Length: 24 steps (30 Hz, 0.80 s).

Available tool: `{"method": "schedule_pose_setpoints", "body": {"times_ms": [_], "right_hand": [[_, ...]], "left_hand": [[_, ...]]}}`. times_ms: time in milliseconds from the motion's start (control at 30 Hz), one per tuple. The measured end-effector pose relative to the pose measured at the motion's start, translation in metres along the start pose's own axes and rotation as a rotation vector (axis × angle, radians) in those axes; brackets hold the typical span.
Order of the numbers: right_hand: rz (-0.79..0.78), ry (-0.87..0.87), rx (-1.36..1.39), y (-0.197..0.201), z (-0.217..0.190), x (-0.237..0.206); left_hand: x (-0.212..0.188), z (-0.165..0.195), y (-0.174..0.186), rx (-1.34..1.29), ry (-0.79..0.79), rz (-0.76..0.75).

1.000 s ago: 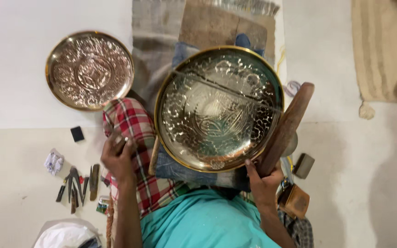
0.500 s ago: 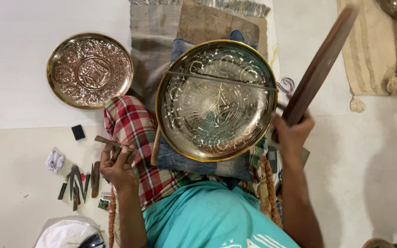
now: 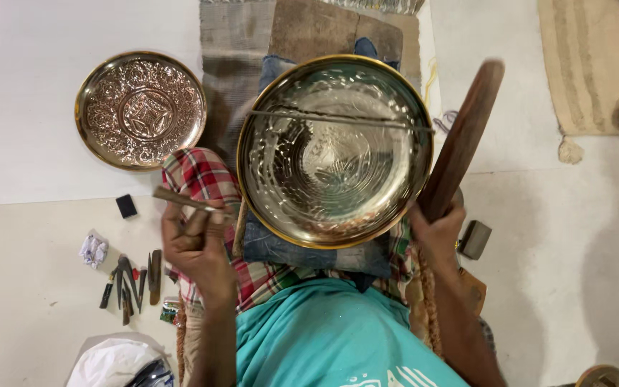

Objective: The person sits on the floor and uses a chisel and wooden mallet to engrave a decorative pattern into a brass plate. The person holds the chisel with the left hand and strikes it repeatedly with the mallet in the right hand, working on the central design of the plate.

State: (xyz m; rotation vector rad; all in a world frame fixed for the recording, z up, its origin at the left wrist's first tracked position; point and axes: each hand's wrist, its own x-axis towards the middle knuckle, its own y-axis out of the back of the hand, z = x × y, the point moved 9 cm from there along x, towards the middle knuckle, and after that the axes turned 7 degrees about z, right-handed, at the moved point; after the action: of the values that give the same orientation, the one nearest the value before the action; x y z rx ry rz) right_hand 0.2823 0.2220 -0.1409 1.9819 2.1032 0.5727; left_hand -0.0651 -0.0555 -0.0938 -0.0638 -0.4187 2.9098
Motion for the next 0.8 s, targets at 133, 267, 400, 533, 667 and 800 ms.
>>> {"method": "schedule_pose_setpoints", "body": {"times_ms": [133, 267, 400, 533, 667, 800], "right_hand": [[-0.044, -0.007, 0.160, -0.006, -0.020, 0.039], [-0.041, 0.111, 0.205, -0.003, -0.040, 0.040], [-0.094, 0.231, 0.040, 0.007, -0.049, 0.013], [-0.127, -0.145, 0.243, 0.018, -0.018, -0.011], [-0.205, -0.018, 0.073, 0.026, -0.038, -0.017], [-0.297, 0.178, 0.034, 0.024, -0.082, -0.006]], "left_hand": [[-0.036, 0.008, -0.068, -0.044, -0.033, -0.283], [-0.054, -0.017, -0.131, 0.150, -0.069, -0.394], [-0.065, -0.039, -0.166, 0.183, -0.119, -0.456], [-0.073, -0.046, -0.170, 0.319, -0.265, -0.487], [-0.077, -0.051, -0.166, 0.319, -0.321, -0.481], [-0.080, -0.055, -0.163, 0.333, -0.350, -0.453]]}}
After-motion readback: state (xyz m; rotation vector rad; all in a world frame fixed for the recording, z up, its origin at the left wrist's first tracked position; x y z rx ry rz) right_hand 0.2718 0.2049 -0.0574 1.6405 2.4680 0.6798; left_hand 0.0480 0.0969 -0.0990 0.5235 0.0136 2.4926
